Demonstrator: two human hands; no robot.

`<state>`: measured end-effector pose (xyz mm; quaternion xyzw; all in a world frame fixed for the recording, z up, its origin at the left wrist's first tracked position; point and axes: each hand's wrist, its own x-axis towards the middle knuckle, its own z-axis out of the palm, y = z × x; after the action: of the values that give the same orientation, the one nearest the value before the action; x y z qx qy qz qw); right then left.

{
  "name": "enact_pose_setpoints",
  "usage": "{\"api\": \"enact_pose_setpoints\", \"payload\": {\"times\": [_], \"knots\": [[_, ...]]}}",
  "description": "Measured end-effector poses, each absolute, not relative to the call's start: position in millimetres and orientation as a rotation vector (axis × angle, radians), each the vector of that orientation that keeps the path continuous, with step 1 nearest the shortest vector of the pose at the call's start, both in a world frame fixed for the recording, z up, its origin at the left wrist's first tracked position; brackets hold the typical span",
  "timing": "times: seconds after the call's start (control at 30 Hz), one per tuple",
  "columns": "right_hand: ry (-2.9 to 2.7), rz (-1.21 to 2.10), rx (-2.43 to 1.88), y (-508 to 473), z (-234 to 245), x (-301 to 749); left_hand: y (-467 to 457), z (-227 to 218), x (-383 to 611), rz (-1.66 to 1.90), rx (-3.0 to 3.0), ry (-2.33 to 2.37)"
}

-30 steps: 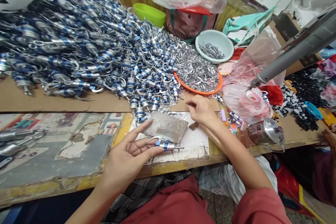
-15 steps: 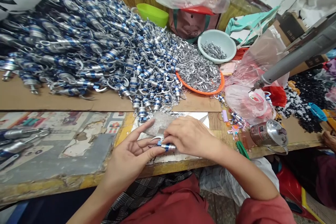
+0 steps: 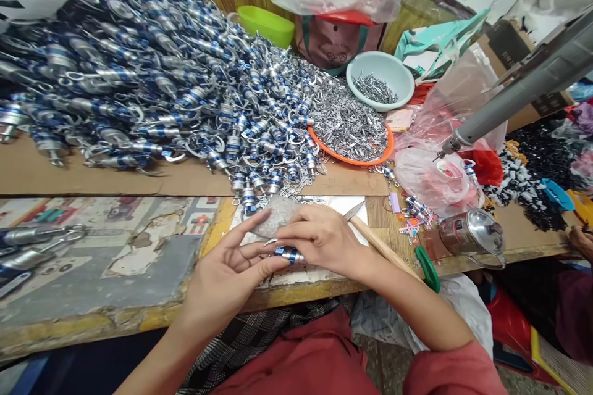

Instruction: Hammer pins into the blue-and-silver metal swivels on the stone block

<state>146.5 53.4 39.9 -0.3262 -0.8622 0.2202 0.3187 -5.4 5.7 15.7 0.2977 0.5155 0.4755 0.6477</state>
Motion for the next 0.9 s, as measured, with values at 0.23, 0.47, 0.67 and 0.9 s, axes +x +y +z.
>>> {"api": "enact_pose_setpoints", "payload": {"times": [0.23, 0.47, 0.67, 0.9], "knots": [[-2.112, 0.356, -1.684, 17.1, 38.9, 235.1, 6.7, 18.8, -4.2, 1.077, 0.655, 1.214], [-1.991, 0.263, -1.475, 15.7, 38.4, 207.2, 4.6, 20.0, -3.9, 1.099, 0.647, 1.202], [-2.286, 0.547, -1.397, 57.2, 43.9, 154.9, 3.2, 21.0, -0.7, 1.134, 0.668, 1.256], [-2.363, 0.191, -1.205, 60.7, 46.8, 163.8, 4.9, 16.4, -1.9, 1.132, 0.671, 1.231]]}}
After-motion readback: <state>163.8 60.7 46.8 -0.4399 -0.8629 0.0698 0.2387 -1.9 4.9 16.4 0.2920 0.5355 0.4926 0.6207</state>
